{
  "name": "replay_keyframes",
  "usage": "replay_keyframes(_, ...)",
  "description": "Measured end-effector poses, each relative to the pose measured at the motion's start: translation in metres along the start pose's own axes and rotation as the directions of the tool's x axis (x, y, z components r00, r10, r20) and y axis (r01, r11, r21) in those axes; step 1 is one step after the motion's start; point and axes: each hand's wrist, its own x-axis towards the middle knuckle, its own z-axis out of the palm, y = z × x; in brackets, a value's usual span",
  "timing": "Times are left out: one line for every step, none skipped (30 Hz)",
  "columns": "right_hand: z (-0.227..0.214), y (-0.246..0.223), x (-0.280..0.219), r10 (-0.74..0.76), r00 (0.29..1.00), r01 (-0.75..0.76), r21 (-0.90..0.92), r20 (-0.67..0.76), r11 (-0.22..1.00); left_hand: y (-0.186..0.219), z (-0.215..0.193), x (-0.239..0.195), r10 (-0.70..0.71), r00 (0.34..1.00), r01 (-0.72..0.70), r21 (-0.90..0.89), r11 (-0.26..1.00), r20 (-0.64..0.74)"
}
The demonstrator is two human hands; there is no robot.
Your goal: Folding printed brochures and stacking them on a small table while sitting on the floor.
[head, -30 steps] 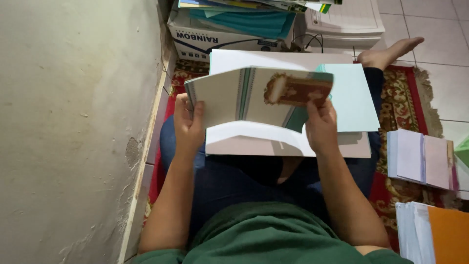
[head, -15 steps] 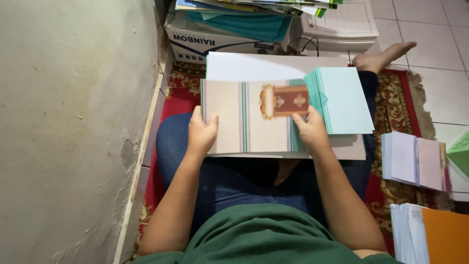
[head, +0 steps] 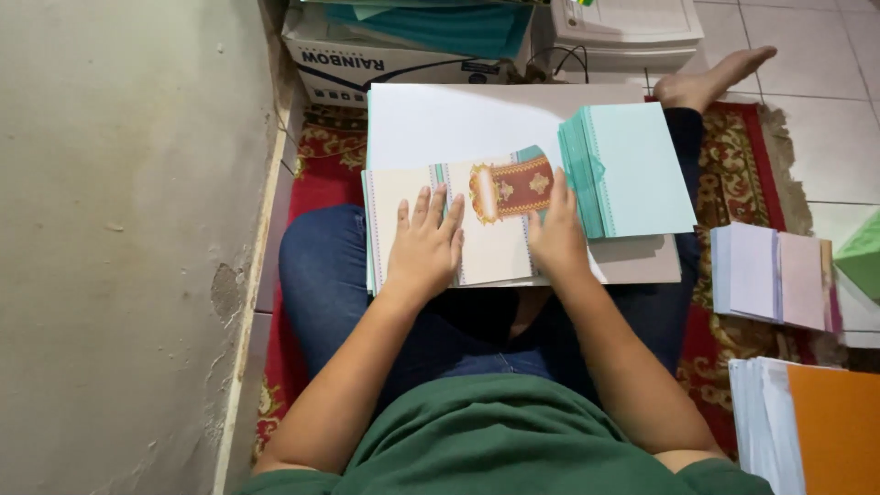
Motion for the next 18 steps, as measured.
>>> replay_keyframes(0.001, -0.008, -0.004, 0.003, 1.0, -0.003, 0.0, -0.004, 1.0, 0.0, 0.001, 0.0, 0.004, 1.0, -0.004, 0.0, 1.0, 0.0)
replay_keyframes(0.001, -0.017, -0.007, -0.09, 0.995, 0.077, -0.238, -0.047, 0.968, 0.0, 0.001, 0.0, 0.0, 1.0, 0.0, 0.008, 1.0, 0.0)
replay_keyframes(0.002, -0.025, -0.012, -0.187, 0.98, 0.134, -0.464, -0.07, 0.876, 0.0, 0.001, 0.0, -0.001, 1.0, 0.001, 0.016, 1.0, 0.001)
replay_keyframes(0.011, -0.02, -0.014, -0.183, 0.98, 0.128, -0.464, -0.075, 0.876, 0.0, 0.002, 0.0, 0.007, 1.0, -0.007, 0.017, 1.0, 0.002)
replay_keyframes(0.019, -0.016, -0.014, -0.279, 0.959, 0.232, -0.443, -0.043, 0.866, -0.001, 0.003, 0.0, -0.001, 1.0, 0.0, 0.023, 1.0, 0.014)
replay_keyframes(0.027, -0.011, -0.014, -0.373, 0.928, 0.333, -0.419, -0.014, 0.845, -0.001, 0.004, 0.001, -0.008, 1.0, 0.007, 0.029, 1.0, 0.026)
replay_keyframes(0.026, -0.013, -0.015, -0.371, 0.929, 0.329, -0.424, -0.018, 0.844, 0.0, 0.003, 0.001, -0.002, 1.0, 0.001, 0.027, 1.0, 0.024)
replay_keyframes(0.025, -0.015, -0.016, -0.393, 0.92, 0.36, -0.39, -0.004, 0.847, 0.0, 0.001, 0.001, -0.009, 0.999, 0.008, 0.024, 1.0, 0.04)
replay_keyframes(0.025, -0.018, -0.015, -0.418, 0.908, 0.394, -0.356, 0.009, 0.848, -0.001, 0.0, 0.001, -0.019, 0.998, 0.017, 0.022, 1.0, 0.053)
replay_keyframes(0.019, -0.011, -0.014, -0.419, 0.908, 0.393, -0.36, 0.005, 0.846, -0.001, 0.001, 0.001, -0.014, 0.999, 0.013, 0.02, 1.0, 0.049)
replay_keyframes(0.013, -0.006, -0.013, -0.382, 0.924, 0.371, -0.32, 0.032, 0.872, -0.002, 0.002, 0.0, -0.011, 1.0, 0.011, 0.012, 1.0, 0.029)
replay_keyframes(0.007, 0.0, -0.011, -0.345, 0.937, 0.347, -0.28, 0.061, 0.895, -0.003, 0.003, 0.0, -0.009, 1.0, 0.009, 0.003, 1.0, 0.009)
replay_keyframes(-0.01, 0.0, -0.007, -0.347, 0.936, 0.35, -0.278, 0.062, 0.895, -0.003, 0.002, 0.0, -0.012, 1.0, 0.012, 0.004, 1.0, 0.009)
replay_keyframes(-0.028, -0.001, -0.004, -0.381, 0.923, 0.355, -0.257, -0.056, 0.899, -0.003, 0.001, 0.001, -0.013, 1.0, 0.013, -0.003, 1.0, 0.012)
replay_keyframes(-0.045, -0.001, -0.001, -0.407, 0.897, 0.364, -0.235, -0.171, 0.901, -0.002, 0.001, 0.0, -0.016, 1.0, 0.017, -0.011, 1.0, 0.016)
replay_keyframes(-0.055, 0.003, 0.001, -0.408, 0.898, 0.367, -0.232, -0.166, 0.901, -0.002, 0.0, -0.002, -0.023, 1.0, 0.023, -0.011, 1.0, 0.018)
replay_keyframes(-0.067, 0.008, 0.004, -0.299, 0.934, 0.217, -0.356, -0.194, 0.909, -0.002, -0.001, -0.002, -0.022, 1.0, 0.023, -0.018, 1.0, 0.019)
replay_keyframes(-0.078, 0.012, 0.007, -0.19, 0.952, 0.06, -0.467, -0.239, 0.882, -0.001, -0.003, -0.002, -0.021, 1.0, 0.022, -0.025, 0.999, 0.02)
